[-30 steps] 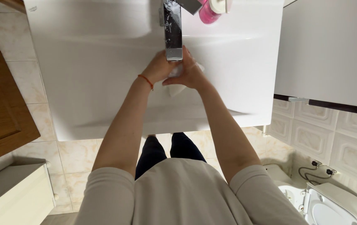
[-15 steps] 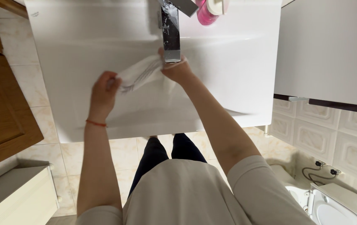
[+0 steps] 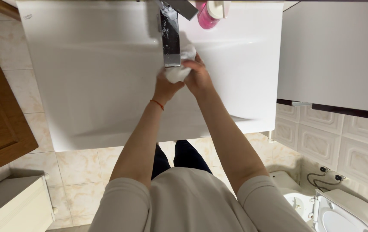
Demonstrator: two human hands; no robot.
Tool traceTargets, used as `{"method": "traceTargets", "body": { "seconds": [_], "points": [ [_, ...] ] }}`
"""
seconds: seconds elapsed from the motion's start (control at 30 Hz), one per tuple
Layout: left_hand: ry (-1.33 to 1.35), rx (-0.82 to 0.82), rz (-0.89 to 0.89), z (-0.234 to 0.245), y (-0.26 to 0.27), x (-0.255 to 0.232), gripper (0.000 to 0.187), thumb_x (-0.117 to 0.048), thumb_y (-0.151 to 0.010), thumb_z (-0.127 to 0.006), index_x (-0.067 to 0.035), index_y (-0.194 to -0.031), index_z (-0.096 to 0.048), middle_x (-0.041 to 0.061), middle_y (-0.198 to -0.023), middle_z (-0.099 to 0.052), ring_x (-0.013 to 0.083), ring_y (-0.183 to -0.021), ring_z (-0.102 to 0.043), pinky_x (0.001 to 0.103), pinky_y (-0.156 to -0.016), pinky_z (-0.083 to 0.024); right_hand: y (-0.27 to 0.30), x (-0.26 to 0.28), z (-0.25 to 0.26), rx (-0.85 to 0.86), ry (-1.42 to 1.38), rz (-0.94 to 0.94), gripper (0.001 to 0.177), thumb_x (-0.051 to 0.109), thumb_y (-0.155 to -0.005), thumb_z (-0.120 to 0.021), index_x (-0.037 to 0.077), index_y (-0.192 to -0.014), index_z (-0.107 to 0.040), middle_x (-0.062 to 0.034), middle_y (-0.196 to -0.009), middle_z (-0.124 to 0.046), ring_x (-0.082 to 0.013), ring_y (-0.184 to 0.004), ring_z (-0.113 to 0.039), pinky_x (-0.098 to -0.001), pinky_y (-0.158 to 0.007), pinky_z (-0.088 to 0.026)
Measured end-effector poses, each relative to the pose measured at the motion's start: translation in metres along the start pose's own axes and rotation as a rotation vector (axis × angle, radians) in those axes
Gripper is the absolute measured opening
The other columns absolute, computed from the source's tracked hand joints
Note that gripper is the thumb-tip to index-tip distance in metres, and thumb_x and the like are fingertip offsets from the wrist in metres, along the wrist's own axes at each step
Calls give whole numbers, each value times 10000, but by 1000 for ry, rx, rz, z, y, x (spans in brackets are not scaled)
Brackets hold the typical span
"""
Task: Wipe down a bathroom sink and organize various toiletry products on a shelf.
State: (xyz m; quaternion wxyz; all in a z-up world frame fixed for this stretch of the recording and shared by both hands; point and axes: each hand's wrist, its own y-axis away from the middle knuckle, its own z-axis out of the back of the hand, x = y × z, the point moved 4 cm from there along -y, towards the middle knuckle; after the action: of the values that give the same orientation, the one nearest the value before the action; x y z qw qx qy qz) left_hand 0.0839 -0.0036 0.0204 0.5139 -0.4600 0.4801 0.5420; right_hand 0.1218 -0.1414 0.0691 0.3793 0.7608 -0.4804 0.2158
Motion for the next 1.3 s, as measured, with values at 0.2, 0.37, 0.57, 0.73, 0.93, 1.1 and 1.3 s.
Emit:
{"method": "traceTargets", "body": {
  "seconds": [0.2, 0.37, 0.57, 0.73, 0.93, 1.1, 1.3],
  "points": [
    [372, 136, 456, 7, 13, -1, 432, -243, -816, -771, -88, -1189, -618, 58, -1003, -657, 184, -889, -639, 360, -714, -548, 6, 9, 23, 33, -114, -83, 625, 90, -938, -692, -14, -1508, -458, -168, -1347, -678, -267, -1241, -669, -408, -1082, -511],
    [1136, -77, 537, -19, -21, 43, 223, -276, -951, -653, -106, -1084, -597, 59, -928, -604, 182, -794, -607, 345, -618, -522, -44, -108, 143, -40, 604, 330, 416, 16, -979, -634, 34, -1390, -576, -169, -1244, -687, -252, -1122, -680, -406, -1011, -552],
    [1300, -29, 443, -42, -4, 10, 233, -323, -1032, -620, -93, -1037, -582, 57, -919, -588, 179, -767, -580, 315, -611, -486, 23, -118, 63, -96, 921, 426, 599, 92, -877, -704, 113, -1417, -446, -119, -1285, -630, -232, -1133, -639, -381, -953, -574],
    [977, 234, 565, -12, -37, -27, 306, -403, -1024, -628, -100, -1016, -588, 42, -876, -575, 157, -719, -538, 299, -560, -425, -29, -57, 22, -30, 1208, 509, 546, 111, -878, -725, 152, -1370, -491, -107, -1326, -603, -238, -1160, -634, -370, -992, -568],
    [583, 510, 677, 21, -11, -36, 394, -499, -1013, -635, -108, -990, -596, 24, -826, -560, 132, -661, -488, 281, -498, -351, -31, -25, 15, 83, 1562, 603, 485, 135, -878, -751, 197, -1313, -546, -92, -1376, -571, -244, -1193, -628, -357, -1039, -560],
    [237, 755, 748, 31, 0, -34, 468, -579, -1004, -639, -114, -969, -601, 10, -783, -546, 111, -612, -445, 267, -446, -290, -1, 3, 38, 152, 1866, 674, 434, 154, -879, -772, 235, -1266, -593, -80, -1417, -545, -250, -1220, -622, -346, -1078, -554],
    [-1008, 904, 291, 13, -71, -79, 348, -388, -783, -773, -113, -990, -724, 77, -884, -745, 202, -777, -679, 382, -687, -557, 6, 25, 0, 206, 1880, 312, 501, 51, -845, -751, 145, -1324, -639, -127, -1329, -629, -337, -1158, -636, -477, -955, -530]
  ]
}}
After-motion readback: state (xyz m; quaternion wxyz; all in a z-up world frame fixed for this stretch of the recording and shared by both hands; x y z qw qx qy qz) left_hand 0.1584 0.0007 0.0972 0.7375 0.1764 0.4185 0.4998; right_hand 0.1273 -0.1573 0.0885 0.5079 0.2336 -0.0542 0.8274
